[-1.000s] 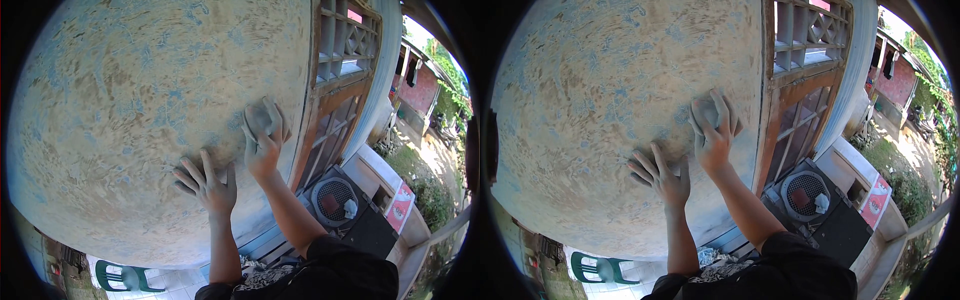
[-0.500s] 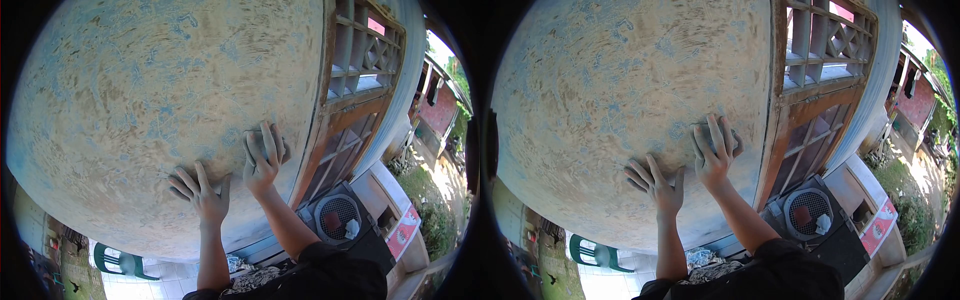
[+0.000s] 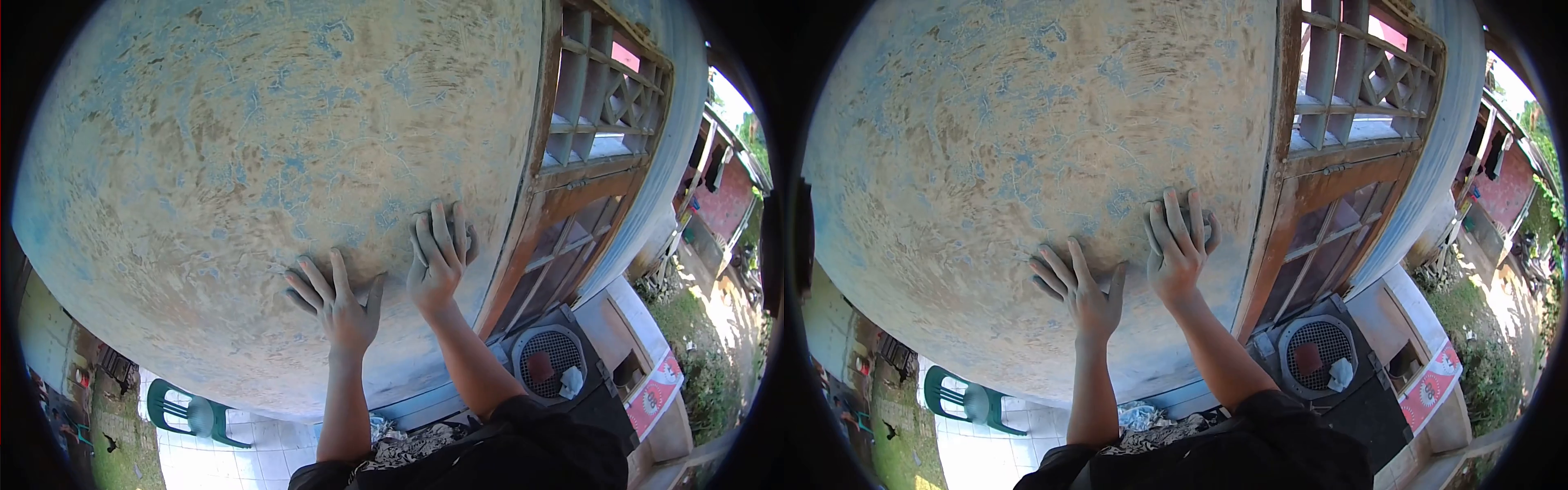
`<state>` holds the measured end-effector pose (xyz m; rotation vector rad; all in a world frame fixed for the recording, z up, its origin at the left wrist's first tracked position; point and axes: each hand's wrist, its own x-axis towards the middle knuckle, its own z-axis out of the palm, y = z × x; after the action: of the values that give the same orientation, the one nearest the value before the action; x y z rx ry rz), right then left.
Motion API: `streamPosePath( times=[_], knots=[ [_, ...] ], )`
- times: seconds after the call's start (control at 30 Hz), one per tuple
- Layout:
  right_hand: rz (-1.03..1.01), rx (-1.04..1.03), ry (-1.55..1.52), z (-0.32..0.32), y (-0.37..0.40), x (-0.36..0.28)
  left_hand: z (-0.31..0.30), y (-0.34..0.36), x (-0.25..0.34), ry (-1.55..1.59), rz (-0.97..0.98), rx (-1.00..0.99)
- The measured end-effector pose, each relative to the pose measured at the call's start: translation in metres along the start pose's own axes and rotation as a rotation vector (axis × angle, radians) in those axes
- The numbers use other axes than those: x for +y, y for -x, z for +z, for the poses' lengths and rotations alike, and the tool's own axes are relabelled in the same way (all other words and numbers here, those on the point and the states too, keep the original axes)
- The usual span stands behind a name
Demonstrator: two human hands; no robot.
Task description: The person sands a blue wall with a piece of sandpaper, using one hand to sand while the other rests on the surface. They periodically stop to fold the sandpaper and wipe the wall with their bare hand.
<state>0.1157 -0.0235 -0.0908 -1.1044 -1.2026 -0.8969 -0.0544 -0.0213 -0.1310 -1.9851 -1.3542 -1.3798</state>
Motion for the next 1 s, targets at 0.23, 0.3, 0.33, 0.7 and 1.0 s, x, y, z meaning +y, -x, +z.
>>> streamPosePath(
  times=[0.23, 0.3, 0.33, 0.7, 1.0],
  knots=[
    [0.092, 0.088, -0.049, 0.012, -0.046, -0.029, -0.028, -0.010, -0.004, -0.029, 0.047, -0.113],
    [0.100, 0.092, -0.029, 0.013, -0.028, -0.023, -0.040, -0.027, -0.015, 0.080, -0.010, -0.042],
    [0.081, 0.077, -0.023, 0.011, -0.012, -0.017, -0.046, -0.034, -0.019, 0.086, -0.002, -0.043],
    [0.113, 0.110, -0.015, 0.009, -0.045, -0.045, -0.053, -0.045, -0.026, 0.045, 0.036, -0.031],
    [0.107, 0.098, 0.051, -0.005, -0.053, -0.032, -0.049, -0.039, -0.033, -0.024, 0.084, -0.052]
  ],
)
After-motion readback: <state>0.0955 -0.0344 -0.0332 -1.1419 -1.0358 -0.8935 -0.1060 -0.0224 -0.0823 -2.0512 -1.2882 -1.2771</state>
